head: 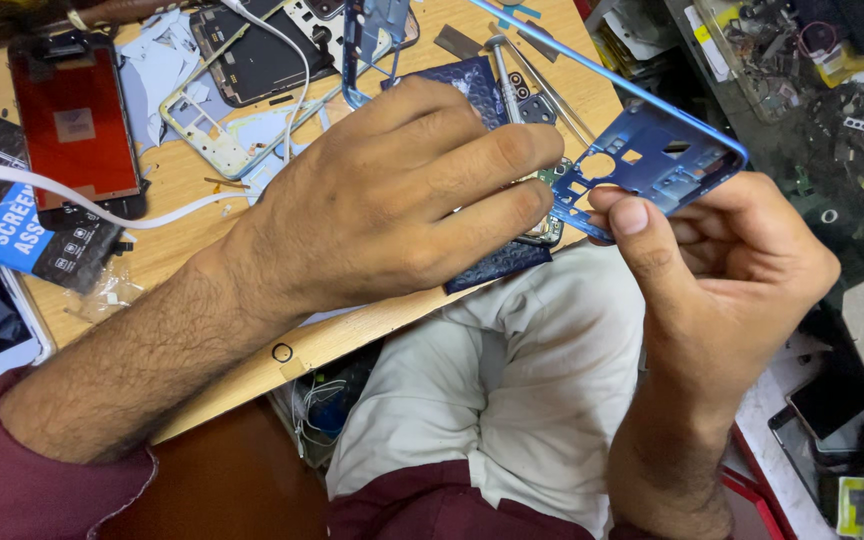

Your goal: The person disassembles a smartphone by removing the back cover and internal components using a screwdriver and tweezers. They then reassemble the phone by placing the back cover and securing it.

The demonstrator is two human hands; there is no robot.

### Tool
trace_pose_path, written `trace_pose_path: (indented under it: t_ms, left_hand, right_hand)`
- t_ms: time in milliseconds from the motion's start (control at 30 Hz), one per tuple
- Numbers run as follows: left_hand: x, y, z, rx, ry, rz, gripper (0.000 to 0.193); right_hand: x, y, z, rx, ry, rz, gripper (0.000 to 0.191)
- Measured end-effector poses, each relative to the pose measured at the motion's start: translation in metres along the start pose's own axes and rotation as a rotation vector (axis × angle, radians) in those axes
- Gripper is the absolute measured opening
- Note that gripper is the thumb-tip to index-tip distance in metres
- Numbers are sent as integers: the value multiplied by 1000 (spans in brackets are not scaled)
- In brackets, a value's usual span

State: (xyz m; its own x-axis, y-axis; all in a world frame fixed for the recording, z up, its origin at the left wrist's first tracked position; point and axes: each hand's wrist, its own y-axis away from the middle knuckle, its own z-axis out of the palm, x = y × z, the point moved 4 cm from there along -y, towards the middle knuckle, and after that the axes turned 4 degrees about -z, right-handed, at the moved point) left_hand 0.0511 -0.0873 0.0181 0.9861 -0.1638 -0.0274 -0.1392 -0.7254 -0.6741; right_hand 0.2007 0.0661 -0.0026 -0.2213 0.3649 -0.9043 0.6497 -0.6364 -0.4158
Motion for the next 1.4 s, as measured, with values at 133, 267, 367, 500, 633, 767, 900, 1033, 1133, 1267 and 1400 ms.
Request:
trace_pose_path:
  t_ms: [133,267,367,500,633,767,900,1033,1133,1267,1400]
  left_hand:
    - [0,-1,0,-1,16,-7,12]
    - [-2,-2,1,-1,13,-5,15]
    - [-3,-3,0,9,14,6,17]
    - [1,-4,-2,17,39,-1,16]
    - [7,-5,-2,2,26,-1,12]
    - [8,-4,-3,9,40,-2,12]
    - [11,-3,-11,77,26,30,12]
    - [19,-4,-17,224,-60,-12,19]
    - [16,-5,-3,196,206,-450,19]
    - [12,7,27,72,752,-1051,20]
    - [16,6,34,193,1071,-1049,25]
  right_hand:
    - [-2,0,1,4,17,0,16]
    - [-3,1,0,4,29,-15,15]
    - [-4,1,1,5,37,-13,15]
    - [-2,-2,4,-35,-19,-17,17]
    - [13,-3,10,-145,-100,130,29]
    - [24,2,12,-190,-229,179,26]
    - [28,5,5,-128,-185,131,20]
    - [24,9,6,-47,-146,101,16]
    - [20,13,11,15,-204,93,15]
    - [13,17,21,69,-129,35,16]
    - [11,21,30,123,43,-10,18]
